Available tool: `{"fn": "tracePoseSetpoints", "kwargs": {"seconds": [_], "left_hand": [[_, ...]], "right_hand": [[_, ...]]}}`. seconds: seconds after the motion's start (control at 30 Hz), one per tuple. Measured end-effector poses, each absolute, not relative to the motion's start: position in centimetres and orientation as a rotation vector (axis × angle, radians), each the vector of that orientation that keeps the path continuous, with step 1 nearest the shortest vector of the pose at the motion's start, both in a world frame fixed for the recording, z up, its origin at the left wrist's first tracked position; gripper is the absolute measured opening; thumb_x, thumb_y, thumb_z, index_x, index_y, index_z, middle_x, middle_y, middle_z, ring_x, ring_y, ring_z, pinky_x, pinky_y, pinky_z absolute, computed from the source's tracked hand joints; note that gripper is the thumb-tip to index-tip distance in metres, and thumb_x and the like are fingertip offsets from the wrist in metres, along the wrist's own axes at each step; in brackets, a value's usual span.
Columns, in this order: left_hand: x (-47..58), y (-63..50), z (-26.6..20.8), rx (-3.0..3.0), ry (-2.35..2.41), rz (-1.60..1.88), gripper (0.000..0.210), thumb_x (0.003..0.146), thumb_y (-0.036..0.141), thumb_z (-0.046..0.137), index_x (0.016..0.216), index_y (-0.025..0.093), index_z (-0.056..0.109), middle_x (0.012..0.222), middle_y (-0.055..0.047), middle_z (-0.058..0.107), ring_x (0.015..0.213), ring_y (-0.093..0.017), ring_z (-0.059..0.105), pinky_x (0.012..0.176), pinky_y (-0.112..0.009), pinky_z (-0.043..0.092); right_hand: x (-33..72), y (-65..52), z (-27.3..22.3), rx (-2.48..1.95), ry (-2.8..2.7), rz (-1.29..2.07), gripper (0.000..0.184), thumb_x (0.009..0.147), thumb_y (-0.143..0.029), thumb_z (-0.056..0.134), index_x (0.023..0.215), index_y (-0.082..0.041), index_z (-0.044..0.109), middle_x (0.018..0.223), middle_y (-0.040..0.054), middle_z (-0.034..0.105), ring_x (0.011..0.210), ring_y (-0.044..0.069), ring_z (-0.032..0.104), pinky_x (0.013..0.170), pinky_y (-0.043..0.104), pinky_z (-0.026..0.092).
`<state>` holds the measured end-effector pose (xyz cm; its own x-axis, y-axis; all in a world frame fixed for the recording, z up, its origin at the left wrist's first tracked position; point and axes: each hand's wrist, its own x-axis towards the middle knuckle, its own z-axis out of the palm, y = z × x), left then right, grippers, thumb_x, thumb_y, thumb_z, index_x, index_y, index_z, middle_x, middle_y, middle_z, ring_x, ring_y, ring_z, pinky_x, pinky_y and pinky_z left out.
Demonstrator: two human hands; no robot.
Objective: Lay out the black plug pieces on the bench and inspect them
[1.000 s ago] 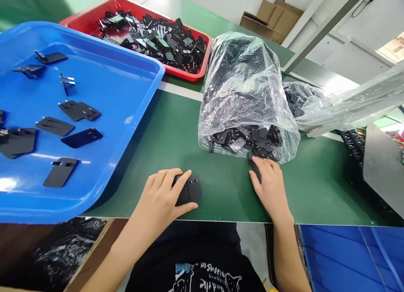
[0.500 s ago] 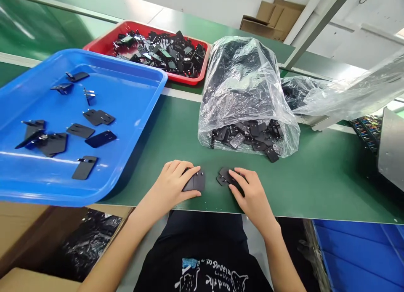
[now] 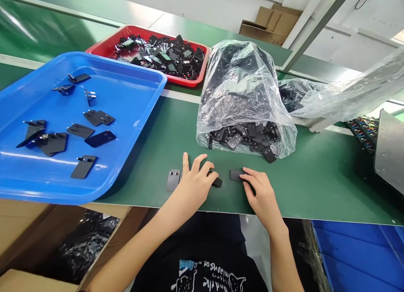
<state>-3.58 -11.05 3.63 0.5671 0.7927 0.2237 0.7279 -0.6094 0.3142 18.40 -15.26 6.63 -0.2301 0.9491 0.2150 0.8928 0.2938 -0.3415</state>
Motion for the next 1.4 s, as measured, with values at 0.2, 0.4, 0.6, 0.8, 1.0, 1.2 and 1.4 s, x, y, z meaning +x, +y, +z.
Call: {"fn": "tracePoseSetpoints", "kwargs": {"seconds": [0.2,0.4,0.6,0.8,1.0,1.2,1.4], "left_hand": [[-5.2,-11.1,3.8,2.579,1.218,0.511,0.035,0.085,0.007,0.045,0.111,0.024,0.060,0.125,-0.005,0.055,0.132,-0.033,0.032,0.103,-0.077,0.013],[-4.3,-11.5,4.4,2.482,1.423,0.579,0.043,0.089,0.046,0.052,0.119,0.015,0.056,0.113,-0.010,0.058,0.123,-0.033,0.041,0.106,-0.073,0.013],[-2.8,-11.1,4.2,2.556,1.454,0.549,0.022,0.091,0.031,0.051,0.103,0.015,0.060,0.100,-0.008,0.060,0.112,-0.028,0.050,0.107,-0.071,0.015],[-4.0,-11.9,3.7,2.627,1.169,0.575,0.015,0.091,0.012,0.043,0.094,0.017,0.057,0.106,-0.004,0.060,0.122,-0.021,0.047,0.111,-0.067,-0.004],[-5.6,-12.0,4.3,2.531,0.965,0.652,0.016,0.093,0.031,0.047,0.089,0.017,0.053,0.097,-0.003,0.060,0.119,-0.019,0.049,0.115,-0.058,-0.005],[-6.7,-11.5,3.9,2.547,1.153,0.627,0.042,0.081,0.044,0.065,0.107,0.014,0.052,0.110,-0.008,0.060,0.122,-0.030,0.045,0.112,-0.064,0.010],[-7.3,-11.2,2.8,2.605,1.208,0.622,0.034,0.088,0.038,0.058,0.112,0.015,0.054,0.109,-0.006,0.062,0.123,-0.031,0.045,0.111,-0.065,0.008]], "right_hand": [[18.6,-15.8,6.3,-1.641,-2.095,0.075,0.013,0.092,-0.013,0.054,0.100,-0.018,0.062,0.108,0.0071,0.059,0.098,0.016,0.056,0.082,0.031,0.050],[18.1,-15.6,6.2,-1.547,-2.149,0.123,0.013,0.092,-0.010,0.050,0.098,-0.019,0.058,0.102,0.0071,0.061,0.096,0.017,0.058,0.083,0.033,0.051],[18.0,-15.7,6.3,-1.573,-2.229,0.007,0.031,0.092,-0.011,0.053,0.122,-0.017,0.051,0.118,0.0107,0.058,0.107,0.021,0.055,0.089,0.038,0.048],[16.4,-17.7,7.2,-1.599,-2.244,-0.007,0.023,0.089,-0.008,0.057,0.111,-0.015,0.059,0.103,0.0085,0.062,0.093,0.019,0.056,0.082,0.036,0.047],[16.2,-17.6,7.1,-1.502,-2.466,0.164,0.030,0.093,-0.009,0.049,0.120,-0.016,0.057,0.126,0.0080,0.058,0.112,0.023,0.052,0.092,0.041,0.045],[16.3,-16.5,6.9,-1.317,-2.511,0.370,0.031,0.092,-0.002,0.043,0.114,-0.016,0.059,0.128,0.0058,0.058,0.123,0.020,0.047,0.098,0.042,0.045],[14.0,-15.9,6.1,-1.275,-2.508,0.380,0.033,0.088,0.002,0.042,0.112,-0.012,0.059,0.128,0.0061,0.058,0.122,0.023,0.047,0.101,0.045,0.043]]}}
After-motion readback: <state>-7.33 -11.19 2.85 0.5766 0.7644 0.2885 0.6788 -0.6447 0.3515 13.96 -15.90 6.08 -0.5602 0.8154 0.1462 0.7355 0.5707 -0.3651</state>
